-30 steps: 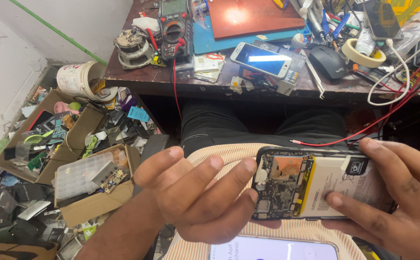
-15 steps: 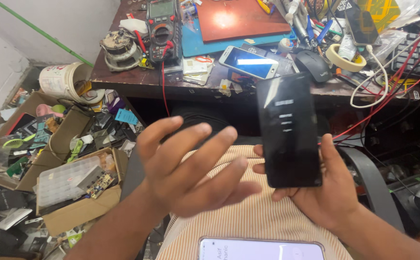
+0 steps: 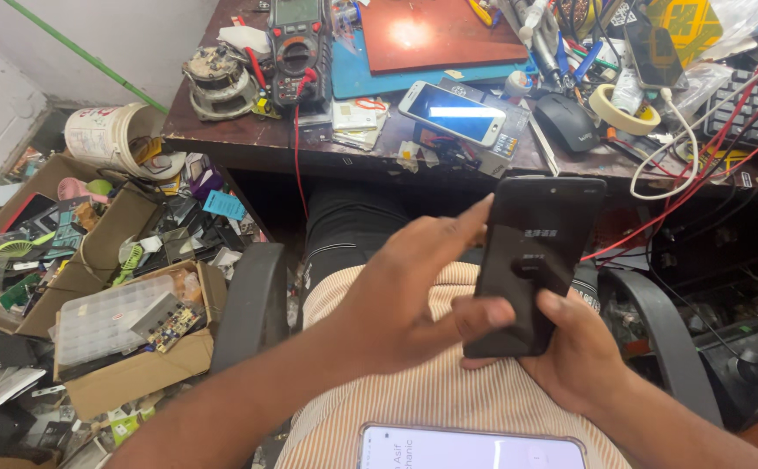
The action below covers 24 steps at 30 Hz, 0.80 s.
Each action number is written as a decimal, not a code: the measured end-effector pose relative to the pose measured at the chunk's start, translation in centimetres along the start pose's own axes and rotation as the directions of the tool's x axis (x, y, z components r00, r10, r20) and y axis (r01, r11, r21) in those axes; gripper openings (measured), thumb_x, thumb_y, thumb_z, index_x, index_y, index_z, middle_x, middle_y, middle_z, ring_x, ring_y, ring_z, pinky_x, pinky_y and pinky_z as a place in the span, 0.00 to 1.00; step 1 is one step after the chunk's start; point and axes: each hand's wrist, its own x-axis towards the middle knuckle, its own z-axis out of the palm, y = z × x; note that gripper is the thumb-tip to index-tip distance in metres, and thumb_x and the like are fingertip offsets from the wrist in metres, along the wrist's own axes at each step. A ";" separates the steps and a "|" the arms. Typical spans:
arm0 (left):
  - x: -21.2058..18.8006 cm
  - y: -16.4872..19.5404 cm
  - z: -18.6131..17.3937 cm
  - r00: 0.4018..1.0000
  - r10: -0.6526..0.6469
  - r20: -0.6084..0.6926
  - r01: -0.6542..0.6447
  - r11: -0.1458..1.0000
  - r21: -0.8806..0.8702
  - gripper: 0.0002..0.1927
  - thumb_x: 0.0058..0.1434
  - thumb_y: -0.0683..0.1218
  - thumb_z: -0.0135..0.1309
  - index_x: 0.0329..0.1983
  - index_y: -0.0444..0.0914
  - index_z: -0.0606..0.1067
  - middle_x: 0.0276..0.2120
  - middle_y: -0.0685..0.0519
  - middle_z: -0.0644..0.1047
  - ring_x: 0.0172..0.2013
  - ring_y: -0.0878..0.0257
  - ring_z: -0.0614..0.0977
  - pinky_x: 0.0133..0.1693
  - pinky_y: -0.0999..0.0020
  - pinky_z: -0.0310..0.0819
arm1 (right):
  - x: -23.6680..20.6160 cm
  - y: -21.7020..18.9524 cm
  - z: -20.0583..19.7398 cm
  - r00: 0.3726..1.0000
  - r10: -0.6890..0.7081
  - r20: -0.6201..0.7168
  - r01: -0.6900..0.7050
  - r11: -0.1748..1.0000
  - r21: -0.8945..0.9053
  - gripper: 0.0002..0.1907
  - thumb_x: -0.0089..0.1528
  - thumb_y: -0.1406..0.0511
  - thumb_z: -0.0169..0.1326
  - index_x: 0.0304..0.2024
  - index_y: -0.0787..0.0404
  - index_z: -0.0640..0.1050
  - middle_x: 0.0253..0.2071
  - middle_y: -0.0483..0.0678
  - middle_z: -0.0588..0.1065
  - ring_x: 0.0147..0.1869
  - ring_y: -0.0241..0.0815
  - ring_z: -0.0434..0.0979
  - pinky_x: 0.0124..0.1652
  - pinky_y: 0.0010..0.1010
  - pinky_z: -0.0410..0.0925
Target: The person sits in a chair with a smartphone on their lap, pries open the back cover and works on the battery and internal components by hand, then reassembles the phone and boots it into recovery mode, navigating the wipe data menu on the screen.
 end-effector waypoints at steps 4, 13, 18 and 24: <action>-0.6 0.2 0.6 0.998 0.064 0.017 -0.064 0.996 0.062 0.45 0.71 0.65 0.52 0.77 0.31 0.54 0.53 0.44 0.77 0.55 0.51 0.77 0.63 0.56 0.67 | -0.2 0.4 -0.7 0.984 0.044 -0.170 -0.043 0.999 0.008 0.31 0.64 0.55 0.54 0.64 0.64 0.65 0.54 0.72 0.73 0.51 0.66 0.79 0.44 0.61 0.75; 0.1 -0.8 1.3 0.960 -0.259 -0.103 0.219 0.931 -0.293 0.28 0.67 0.48 0.57 0.67 0.34 0.65 0.49 0.50 0.81 0.51 0.62 0.82 0.53 0.65 0.74 | -0.3 -0.7 1.8 0.990 -0.057 0.131 0.059 0.998 -0.014 0.47 0.61 0.54 0.57 0.76 0.58 0.51 0.66 0.64 0.64 0.64 0.74 0.71 0.47 0.66 0.75; 0.2 -1.4 1.4 0.943 -0.324 -0.075 0.272 0.880 -0.390 0.29 0.65 0.46 0.58 0.66 0.35 0.63 0.47 0.52 0.81 0.49 0.64 0.82 0.50 0.66 0.74 | 0.2 -1.4 3.1 0.971 -0.009 0.241 0.007 1.000 0.009 0.51 0.60 0.52 0.59 0.77 0.57 0.47 0.70 0.68 0.60 0.65 0.78 0.70 0.40 0.57 0.79; 0.1 -1.4 1.3 0.958 -0.256 -0.129 0.207 0.929 -0.306 0.26 0.65 0.46 0.59 0.62 0.34 0.65 0.46 0.51 0.81 0.49 0.65 0.82 0.52 0.66 0.74 | -0.2 -0.5 2.4 0.987 0.009 0.158 0.011 0.993 -0.122 0.52 0.58 0.56 0.60 0.74 0.56 0.43 0.66 0.71 0.61 0.63 0.80 0.72 0.35 0.53 0.81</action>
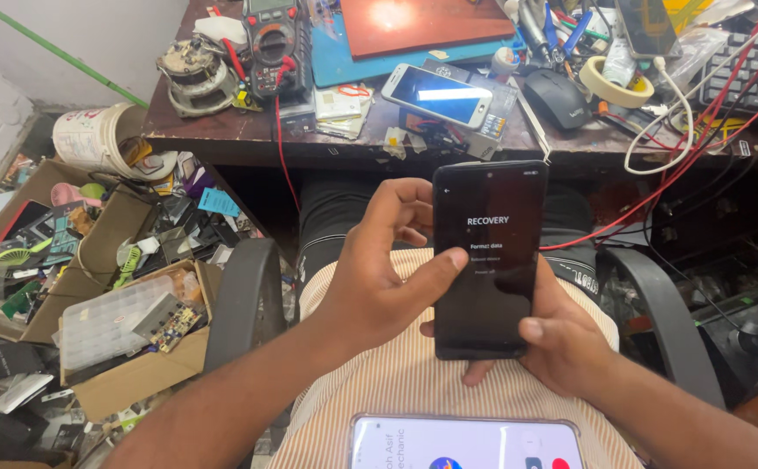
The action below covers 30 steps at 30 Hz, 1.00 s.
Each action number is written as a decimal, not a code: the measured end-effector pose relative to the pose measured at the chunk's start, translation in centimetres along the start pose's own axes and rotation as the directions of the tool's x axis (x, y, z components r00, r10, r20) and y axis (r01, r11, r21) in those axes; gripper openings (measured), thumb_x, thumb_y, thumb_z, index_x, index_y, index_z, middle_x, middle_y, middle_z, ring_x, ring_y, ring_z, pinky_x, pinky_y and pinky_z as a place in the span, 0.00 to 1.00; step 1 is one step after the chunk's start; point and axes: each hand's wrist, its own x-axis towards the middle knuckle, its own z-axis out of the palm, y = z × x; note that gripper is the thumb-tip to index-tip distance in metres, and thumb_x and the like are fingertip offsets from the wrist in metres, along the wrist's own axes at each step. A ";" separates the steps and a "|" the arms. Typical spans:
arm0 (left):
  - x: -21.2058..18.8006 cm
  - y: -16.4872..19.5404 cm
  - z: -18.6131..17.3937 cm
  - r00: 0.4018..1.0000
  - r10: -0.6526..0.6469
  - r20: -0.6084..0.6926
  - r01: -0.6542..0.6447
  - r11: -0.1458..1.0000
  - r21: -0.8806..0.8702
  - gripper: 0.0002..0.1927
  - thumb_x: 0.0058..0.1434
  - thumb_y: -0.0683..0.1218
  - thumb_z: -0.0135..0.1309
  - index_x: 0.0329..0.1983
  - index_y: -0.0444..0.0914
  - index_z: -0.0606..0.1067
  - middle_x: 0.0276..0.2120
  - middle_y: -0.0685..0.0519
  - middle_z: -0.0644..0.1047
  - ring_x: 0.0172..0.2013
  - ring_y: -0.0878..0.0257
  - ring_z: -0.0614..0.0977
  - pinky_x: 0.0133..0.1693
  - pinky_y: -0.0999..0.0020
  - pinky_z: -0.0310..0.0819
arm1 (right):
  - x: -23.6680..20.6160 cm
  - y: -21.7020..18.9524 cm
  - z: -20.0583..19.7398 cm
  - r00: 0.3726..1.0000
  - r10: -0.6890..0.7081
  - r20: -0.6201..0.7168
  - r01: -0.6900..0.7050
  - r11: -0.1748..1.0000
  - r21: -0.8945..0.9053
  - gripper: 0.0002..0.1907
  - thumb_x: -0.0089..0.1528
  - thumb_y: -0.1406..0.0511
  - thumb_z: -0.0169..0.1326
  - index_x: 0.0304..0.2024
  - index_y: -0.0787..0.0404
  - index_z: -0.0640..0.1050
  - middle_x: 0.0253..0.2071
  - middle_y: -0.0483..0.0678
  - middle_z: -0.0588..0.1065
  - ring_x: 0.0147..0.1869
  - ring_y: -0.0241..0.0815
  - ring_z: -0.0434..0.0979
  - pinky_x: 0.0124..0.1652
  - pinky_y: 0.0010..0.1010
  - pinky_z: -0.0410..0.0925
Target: The person sits in a chair with a smartphone on their lap, pries open the back cover and works on the battery and internal components by hand, then reassembles the phone and boots it into recovery mode, navigating the wipe data menu on the screen.
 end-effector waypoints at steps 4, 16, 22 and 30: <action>-0.4 0.0 0.1 0.999 0.041 -0.025 -0.040 0.998 0.051 0.26 0.64 0.47 0.60 0.60 0.34 0.66 0.45 0.52 0.80 0.47 0.65 0.82 0.52 0.66 0.74 | -0.4 0.6 -0.9 1.000 -0.002 0.021 0.004 0.997 -0.074 0.49 0.59 0.61 0.58 0.72 0.58 0.41 0.66 0.70 0.61 0.65 0.79 0.71 0.37 0.49 0.81; -0.4 0.8 0.4 0.993 0.075 -0.091 -0.074 0.997 0.021 0.24 0.64 0.49 0.64 0.54 0.33 0.67 0.44 0.50 0.79 0.48 0.62 0.82 0.54 0.64 0.78 | -0.8 0.9 -1.6 1.000 -0.008 0.014 0.012 0.944 -0.331 0.44 0.62 0.70 0.50 0.74 0.59 0.41 0.63 0.73 0.68 0.63 0.71 0.75 0.41 0.44 0.81; -0.5 0.9 0.2 0.980 0.150 -0.128 -0.123 0.973 0.196 0.25 0.61 0.50 0.66 0.53 0.34 0.69 0.43 0.49 0.78 0.46 0.60 0.82 0.51 0.64 0.77 | -0.8 0.6 -1.3 1.000 -0.015 -0.008 0.011 0.944 -0.329 0.41 0.62 0.71 0.49 0.71 0.60 0.44 0.63 0.69 0.66 0.62 0.69 0.78 0.38 0.43 0.82; -0.4 0.8 0.2 0.972 0.191 -0.135 -0.161 0.965 0.207 0.24 0.61 0.50 0.67 0.52 0.34 0.69 0.42 0.51 0.79 0.45 0.59 0.83 0.50 0.63 0.77 | -0.7 0.9 -1.2 1.000 -0.024 0.018 0.029 0.937 -0.347 0.40 0.63 0.70 0.49 0.72 0.60 0.43 0.63 0.69 0.67 0.61 0.67 0.78 0.39 0.42 0.82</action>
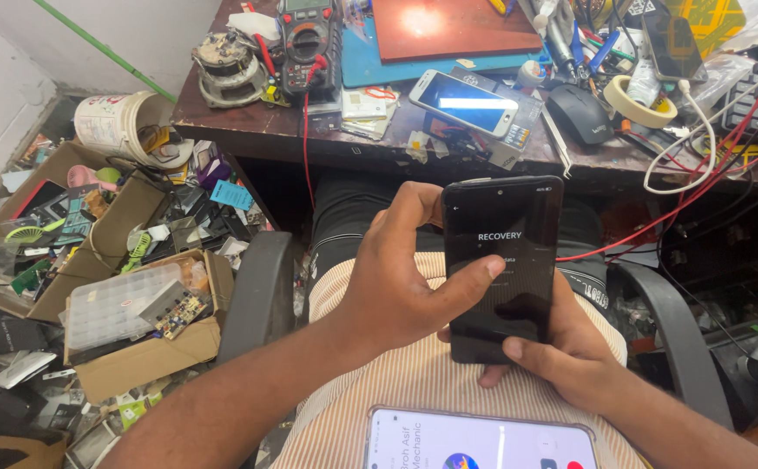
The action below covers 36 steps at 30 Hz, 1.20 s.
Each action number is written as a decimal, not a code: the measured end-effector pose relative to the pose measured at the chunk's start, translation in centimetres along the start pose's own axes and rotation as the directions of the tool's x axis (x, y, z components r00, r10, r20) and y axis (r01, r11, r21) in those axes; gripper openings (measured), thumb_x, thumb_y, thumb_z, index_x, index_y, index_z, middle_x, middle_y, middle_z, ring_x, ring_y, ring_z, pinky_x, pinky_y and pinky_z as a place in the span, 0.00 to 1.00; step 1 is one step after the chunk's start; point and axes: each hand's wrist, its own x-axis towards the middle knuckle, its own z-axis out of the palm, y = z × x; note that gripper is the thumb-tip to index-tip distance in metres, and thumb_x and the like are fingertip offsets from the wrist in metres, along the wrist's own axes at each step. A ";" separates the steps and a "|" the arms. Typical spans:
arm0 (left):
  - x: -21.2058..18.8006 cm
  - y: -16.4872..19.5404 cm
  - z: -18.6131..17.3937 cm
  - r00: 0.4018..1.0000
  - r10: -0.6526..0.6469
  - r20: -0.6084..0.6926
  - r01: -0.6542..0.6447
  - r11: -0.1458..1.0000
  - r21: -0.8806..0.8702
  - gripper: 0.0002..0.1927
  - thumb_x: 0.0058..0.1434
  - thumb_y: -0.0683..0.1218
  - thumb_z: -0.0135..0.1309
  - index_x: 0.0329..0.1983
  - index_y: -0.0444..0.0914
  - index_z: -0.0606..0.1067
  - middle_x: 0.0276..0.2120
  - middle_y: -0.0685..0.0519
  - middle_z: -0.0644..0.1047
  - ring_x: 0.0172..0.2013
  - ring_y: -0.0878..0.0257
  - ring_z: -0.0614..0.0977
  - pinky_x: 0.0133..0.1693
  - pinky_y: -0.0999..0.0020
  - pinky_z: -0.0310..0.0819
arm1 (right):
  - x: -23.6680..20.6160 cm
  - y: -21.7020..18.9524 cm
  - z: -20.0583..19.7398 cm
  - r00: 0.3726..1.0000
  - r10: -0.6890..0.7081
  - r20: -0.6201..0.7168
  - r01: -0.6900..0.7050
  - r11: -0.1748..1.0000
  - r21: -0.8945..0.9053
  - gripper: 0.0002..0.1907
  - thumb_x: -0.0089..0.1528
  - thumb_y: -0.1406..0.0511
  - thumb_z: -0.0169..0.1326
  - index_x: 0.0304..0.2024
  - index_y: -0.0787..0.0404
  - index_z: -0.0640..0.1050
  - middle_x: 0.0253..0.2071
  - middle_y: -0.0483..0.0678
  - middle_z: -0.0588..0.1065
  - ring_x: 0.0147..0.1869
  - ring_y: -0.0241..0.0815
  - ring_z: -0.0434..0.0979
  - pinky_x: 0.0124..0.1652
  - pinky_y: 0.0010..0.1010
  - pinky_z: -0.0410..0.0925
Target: The person sits in a chair with a smartphone on their lap, pries open the back cover and works on the battery and internal components by hand, then reassembles the phone and boots it into recovery mode, navigating the wipe data menu on the screen.
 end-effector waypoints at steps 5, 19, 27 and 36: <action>0.1 0.0 0.1 1.000 -0.011 -0.025 0.014 0.996 0.090 0.24 0.58 0.50 0.68 0.49 0.35 0.71 0.39 0.50 0.79 0.43 0.59 0.84 0.48 0.62 0.77 | -0.1 0.0 0.0 0.999 0.034 -0.023 -0.034 0.999 -0.017 0.41 0.63 0.70 0.48 0.71 0.59 0.42 0.62 0.68 0.67 0.62 0.67 0.79 0.38 0.42 0.83; -0.3 -0.8 -1.0 0.996 0.076 0.036 -0.076 0.997 -0.005 0.13 0.77 0.48 0.45 0.54 0.35 0.72 0.42 0.50 0.77 0.46 0.59 0.79 0.55 0.65 0.67 | 0.1 0.0 -0.1 0.996 -0.051 0.073 0.040 0.989 0.144 0.43 0.64 0.73 0.49 0.74 0.55 0.41 0.66 0.78 0.64 0.63 0.72 0.76 0.41 0.41 0.81; 0.0 -0.4 -1.1 0.998 0.062 -0.028 -0.059 0.994 0.089 0.09 0.75 0.47 0.47 0.47 0.37 0.74 0.39 0.53 0.77 0.42 0.60 0.78 0.50 0.64 0.65 | 0.1 -0.7 0.2 0.998 0.001 0.061 -0.006 0.996 0.084 0.42 0.62 0.75 0.46 0.73 0.57 0.41 0.68 0.76 0.64 0.64 0.70 0.76 0.41 0.39 0.81; 0.4 0.0 -1.4 0.985 0.130 -0.114 -0.103 0.970 0.220 0.07 0.72 0.46 0.53 0.41 0.38 0.75 0.42 0.53 0.80 0.42 0.59 0.79 0.48 0.64 0.63 | 0.1 -0.8 0.3 0.998 0.017 0.061 -0.015 1.000 -0.025 0.42 0.60 0.77 0.45 0.72 0.58 0.42 0.67 0.73 0.66 0.64 0.66 0.78 0.42 0.38 0.81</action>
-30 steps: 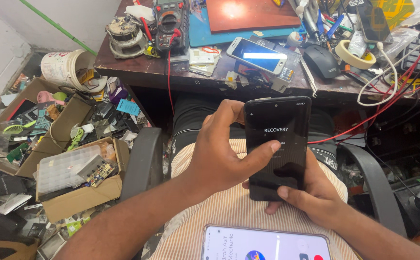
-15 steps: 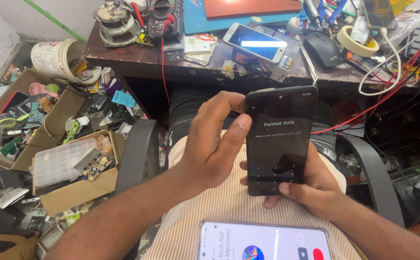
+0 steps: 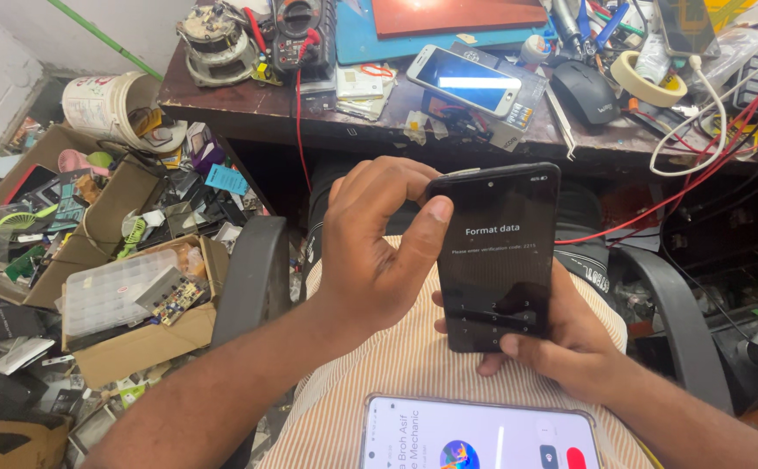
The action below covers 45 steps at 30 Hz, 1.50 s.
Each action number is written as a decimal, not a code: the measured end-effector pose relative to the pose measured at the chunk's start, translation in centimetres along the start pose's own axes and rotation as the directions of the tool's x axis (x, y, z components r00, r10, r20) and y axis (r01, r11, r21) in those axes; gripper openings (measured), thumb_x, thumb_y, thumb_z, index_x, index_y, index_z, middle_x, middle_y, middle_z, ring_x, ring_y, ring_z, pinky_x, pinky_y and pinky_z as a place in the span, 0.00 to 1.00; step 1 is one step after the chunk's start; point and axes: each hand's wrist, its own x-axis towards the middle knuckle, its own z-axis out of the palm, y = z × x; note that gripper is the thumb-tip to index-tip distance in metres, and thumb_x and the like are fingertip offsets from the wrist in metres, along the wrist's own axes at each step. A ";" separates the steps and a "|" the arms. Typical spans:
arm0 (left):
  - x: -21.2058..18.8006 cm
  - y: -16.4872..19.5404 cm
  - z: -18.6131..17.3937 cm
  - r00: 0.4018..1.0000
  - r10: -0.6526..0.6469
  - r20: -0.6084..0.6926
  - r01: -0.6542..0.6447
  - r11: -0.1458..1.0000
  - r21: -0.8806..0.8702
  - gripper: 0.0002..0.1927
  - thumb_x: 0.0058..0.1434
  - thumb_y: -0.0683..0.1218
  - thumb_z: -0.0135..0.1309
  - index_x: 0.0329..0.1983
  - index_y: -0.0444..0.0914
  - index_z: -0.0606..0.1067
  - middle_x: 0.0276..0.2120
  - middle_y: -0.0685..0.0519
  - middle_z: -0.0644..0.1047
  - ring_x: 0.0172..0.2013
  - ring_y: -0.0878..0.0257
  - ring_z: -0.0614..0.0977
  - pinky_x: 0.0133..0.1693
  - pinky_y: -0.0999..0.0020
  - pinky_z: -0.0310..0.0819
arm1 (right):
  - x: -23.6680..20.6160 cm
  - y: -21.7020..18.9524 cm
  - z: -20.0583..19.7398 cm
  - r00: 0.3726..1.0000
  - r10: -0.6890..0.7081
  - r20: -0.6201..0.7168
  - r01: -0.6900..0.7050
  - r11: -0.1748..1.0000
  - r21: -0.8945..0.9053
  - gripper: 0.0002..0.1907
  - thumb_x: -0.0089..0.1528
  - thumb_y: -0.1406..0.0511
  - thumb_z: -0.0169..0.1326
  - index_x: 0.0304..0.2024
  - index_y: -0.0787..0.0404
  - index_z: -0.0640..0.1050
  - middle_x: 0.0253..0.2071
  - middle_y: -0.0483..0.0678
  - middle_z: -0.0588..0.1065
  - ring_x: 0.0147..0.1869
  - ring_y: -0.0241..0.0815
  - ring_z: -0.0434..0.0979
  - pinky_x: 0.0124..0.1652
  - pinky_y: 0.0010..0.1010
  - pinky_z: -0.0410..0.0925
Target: The person sits in a chair with a smartphone on their lap, pries open the back cover and works on the battery and internal components by hand, then reassembles the phone and boots it into recovery mode, navigating the wipe data menu on the screen.
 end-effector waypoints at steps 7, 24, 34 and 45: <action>-0.1 -0.4 0.0 1.000 0.003 0.009 -0.003 1.000 0.015 0.07 0.73 0.46 0.52 0.42 0.37 0.75 0.40 0.53 0.80 0.43 0.58 0.79 0.49 0.63 0.64 | 0.1 0.2 -0.5 0.999 -0.025 0.030 0.022 0.995 0.093 0.45 0.59 0.78 0.44 0.74 0.57 0.41 0.67 0.77 0.65 0.64 0.71 0.76 0.42 0.39 0.80; -0.1 -0.2 -0.3 0.998 0.035 0.049 -0.036 0.999 0.014 0.08 0.73 0.46 0.51 0.41 0.38 0.74 0.43 0.53 0.80 0.44 0.59 0.79 0.51 0.64 0.64 | 0.4 -0.3 -0.3 0.999 0.014 0.039 -0.019 0.990 0.137 0.55 0.47 0.75 0.42 0.75 0.55 0.39 0.68 0.78 0.64 0.65 0.72 0.76 0.42 0.42 0.80; -0.2 -0.6 -0.1 0.999 0.019 0.034 -0.019 1.000 0.007 0.07 0.73 0.46 0.50 0.43 0.37 0.74 0.42 0.52 0.80 0.44 0.58 0.80 0.51 0.63 0.63 | 0.2 -0.3 -0.7 0.998 0.015 0.057 -0.021 0.993 0.120 0.54 0.48 0.74 0.44 0.75 0.56 0.40 0.69 0.77 0.63 0.66 0.72 0.74 0.42 0.41 0.79; 0.1 -0.4 -0.1 0.999 0.034 0.000 -0.034 0.999 0.013 0.08 0.72 0.48 0.53 0.41 0.39 0.75 0.41 0.54 0.79 0.44 0.59 0.81 0.50 0.62 0.65 | 0.4 -0.1 -0.7 0.998 -0.014 0.060 0.009 0.995 0.095 0.53 0.48 0.76 0.44 0.75 0.56 0.40 0.69 0.78 0.62 0.68 0.73 0.73 0.44 0.43 0.79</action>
